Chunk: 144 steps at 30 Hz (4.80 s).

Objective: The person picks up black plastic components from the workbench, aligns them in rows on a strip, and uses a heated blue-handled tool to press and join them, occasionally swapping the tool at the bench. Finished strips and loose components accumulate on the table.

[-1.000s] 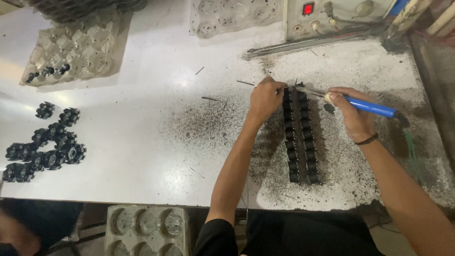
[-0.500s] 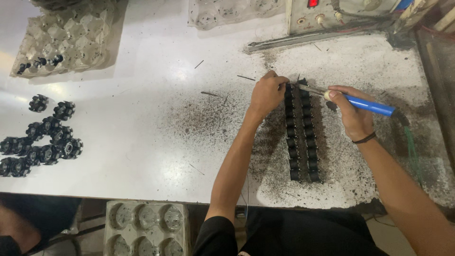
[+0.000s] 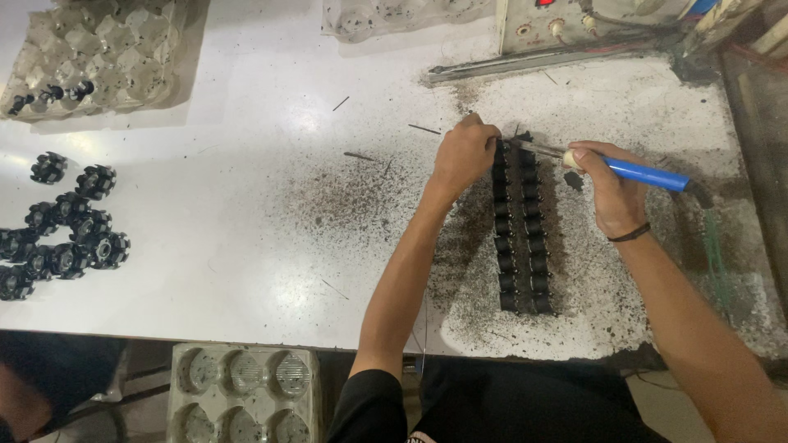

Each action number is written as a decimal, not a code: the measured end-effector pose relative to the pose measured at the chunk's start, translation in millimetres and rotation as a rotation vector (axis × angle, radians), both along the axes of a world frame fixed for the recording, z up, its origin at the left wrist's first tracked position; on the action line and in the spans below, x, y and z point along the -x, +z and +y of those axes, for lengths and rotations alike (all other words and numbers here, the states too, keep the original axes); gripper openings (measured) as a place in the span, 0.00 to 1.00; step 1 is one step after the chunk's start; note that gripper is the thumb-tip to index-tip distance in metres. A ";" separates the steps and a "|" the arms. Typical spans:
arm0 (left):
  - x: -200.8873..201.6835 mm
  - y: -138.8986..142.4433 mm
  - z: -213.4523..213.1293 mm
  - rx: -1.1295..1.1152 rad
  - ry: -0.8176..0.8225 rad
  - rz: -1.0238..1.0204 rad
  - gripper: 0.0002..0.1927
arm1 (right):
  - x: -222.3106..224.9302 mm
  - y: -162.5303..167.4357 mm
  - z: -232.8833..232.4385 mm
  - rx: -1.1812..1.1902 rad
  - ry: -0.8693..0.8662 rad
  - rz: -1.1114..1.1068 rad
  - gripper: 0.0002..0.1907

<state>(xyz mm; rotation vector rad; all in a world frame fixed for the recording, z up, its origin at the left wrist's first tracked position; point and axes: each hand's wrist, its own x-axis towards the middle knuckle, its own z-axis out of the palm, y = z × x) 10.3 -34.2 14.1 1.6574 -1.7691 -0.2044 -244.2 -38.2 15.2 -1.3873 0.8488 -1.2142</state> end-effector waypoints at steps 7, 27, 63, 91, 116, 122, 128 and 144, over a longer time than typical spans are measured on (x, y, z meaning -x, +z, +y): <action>5.0 2.5 2.6 0.020 0.027 -0.022 0.06 | -0.5 -2.5 0.2 -0.030 -0.002 0.019 0.14; 4.8 -9.8 -2.4 0.065 0.029 0.042 0.06 | 0.8 -15.7 -9.2 -0.116 -0.003 -0.042 0.13; 27.3 101.1 16.2 0.420 -0.050 0.159 0.06 | 60.7 6.0 -19.3 -0.099 -0.009 -0.068 0.13; 37.6 -1.0 -18.3 -0.013 -0.049 0.067 0.07 | 49.8 -28.0 -25.3 -0.227 0.078 -0.134 0.11; 42.9 1.6 -14.1 0.022 -0.002 0.057 0.07 | 47.4 -29.0 -20.9 -0.252 0.010 -0.131 0.12; 41.3 3.5 -14.0 -0.028 0.025 0.034 0.07 | 45.2 -23.6 -19.6 -0.173 -0.005 -0.068 0.13; 43.0 5.8 -10.7 0.030 0.023 0.009 0.05 | 42.1 -15.8 -15.8 -0.152 0.001 -0.091 0.13; 47.4 34.1 3.7 0.125 0.044 0.064 0.05 | 56.5 -7.8 -9.2 -0.125 -0.081 -0.001 0.12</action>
